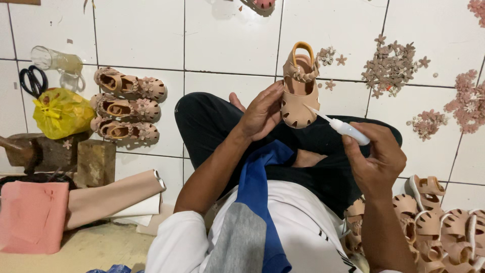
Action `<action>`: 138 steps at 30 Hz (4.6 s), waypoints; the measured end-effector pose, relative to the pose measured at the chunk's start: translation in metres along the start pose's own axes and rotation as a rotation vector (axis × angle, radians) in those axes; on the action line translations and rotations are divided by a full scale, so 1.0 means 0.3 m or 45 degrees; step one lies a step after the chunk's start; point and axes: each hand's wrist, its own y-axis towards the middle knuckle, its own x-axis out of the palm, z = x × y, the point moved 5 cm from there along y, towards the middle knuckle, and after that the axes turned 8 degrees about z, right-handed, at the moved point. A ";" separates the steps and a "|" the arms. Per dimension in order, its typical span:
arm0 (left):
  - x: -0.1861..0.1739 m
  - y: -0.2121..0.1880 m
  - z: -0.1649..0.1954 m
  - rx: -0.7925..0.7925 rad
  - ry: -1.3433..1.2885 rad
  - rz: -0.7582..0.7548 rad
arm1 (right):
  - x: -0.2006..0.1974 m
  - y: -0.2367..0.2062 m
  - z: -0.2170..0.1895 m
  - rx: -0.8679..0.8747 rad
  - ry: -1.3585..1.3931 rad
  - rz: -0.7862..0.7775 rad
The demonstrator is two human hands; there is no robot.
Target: The person sits on the floor and decorates children's sandals by gluing small flower-shaped cutouts onto the shoe upper. They apply glue from a squeeze bottle onto the sandal, pick a flower piece from the floor, press it onto the glued spot, and repeat for several pieces on one sandal.
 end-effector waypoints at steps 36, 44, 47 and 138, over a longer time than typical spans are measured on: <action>-0.084 0.110 0.070 -0.018 -0.067 0.296 | 0.189 0.544 0.871 0.474 -0.538 0.192; -0.081 0.131 0.040 -0.025 -0.062 0.246 | 0.233 0.346 0.824 0.584 -0.504 -0.152; -0.064 0.125 0.029 -0.036 -0.053 0.203 | 0.257 0.296 0.836 0.610 -0.638 -0.199; -0.017 0.053 -0.102 -0.123 0.076 0.197 | 0.193 0.080 0.225 0.585 0.099 -0.150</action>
